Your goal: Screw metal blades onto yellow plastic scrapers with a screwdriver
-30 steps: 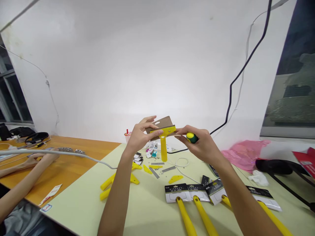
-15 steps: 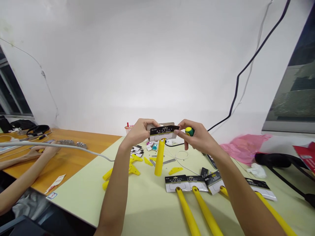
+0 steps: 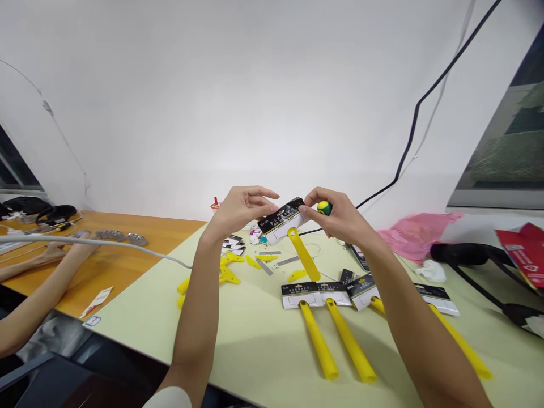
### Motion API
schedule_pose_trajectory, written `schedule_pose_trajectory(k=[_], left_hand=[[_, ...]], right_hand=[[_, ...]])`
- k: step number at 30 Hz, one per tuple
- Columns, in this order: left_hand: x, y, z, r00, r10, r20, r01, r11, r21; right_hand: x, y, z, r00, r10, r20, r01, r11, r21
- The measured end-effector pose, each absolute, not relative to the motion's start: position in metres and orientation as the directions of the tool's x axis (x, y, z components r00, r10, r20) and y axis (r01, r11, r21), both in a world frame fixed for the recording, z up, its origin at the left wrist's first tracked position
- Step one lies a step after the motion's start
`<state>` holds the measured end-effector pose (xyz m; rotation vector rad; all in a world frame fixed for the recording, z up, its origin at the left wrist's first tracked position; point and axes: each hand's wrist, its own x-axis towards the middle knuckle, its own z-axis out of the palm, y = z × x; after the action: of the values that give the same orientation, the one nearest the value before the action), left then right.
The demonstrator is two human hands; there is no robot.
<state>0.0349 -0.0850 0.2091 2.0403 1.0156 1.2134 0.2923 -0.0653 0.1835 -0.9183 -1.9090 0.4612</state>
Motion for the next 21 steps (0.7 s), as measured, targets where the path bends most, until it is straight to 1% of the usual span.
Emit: schedule_pose_trajectory(k=[3, 11, 16, 21], left_hand=[[0.041, -0.090, 0.210, 0.289, 0.825, 0.485, 0.347, -0.563, 0.750], [0.051, -0.093, 0.209, 0.346, 0.799, 0.492, 0.389, -0.599, 0.699], [0.053, -0.085, 0.205, 0.479, 0.775, 0.412, 0.390, -0.608, 0.692], [0.050, -0.081, 0.202, 0.490, 0.780, 0.390, 0.434, -0.606, 0.666]], right_hand=[[0.293, -0.071, 0.185, -0.272, 0.748, 0.606, 0.429, 0.658, -0.619], [0.298, -0.082, 0.189, -0.278, 0.729, 0.626, 0.446, 0.675, -0.588], [0.299, -0.082, 0.189, -0.313, 0.721, 0.619, 0.475, 0.683, -0.555], [0.301, -0.081, 0.188, -0.366, 0.735, 0.571, 0.468, 0.675, -0.570]])
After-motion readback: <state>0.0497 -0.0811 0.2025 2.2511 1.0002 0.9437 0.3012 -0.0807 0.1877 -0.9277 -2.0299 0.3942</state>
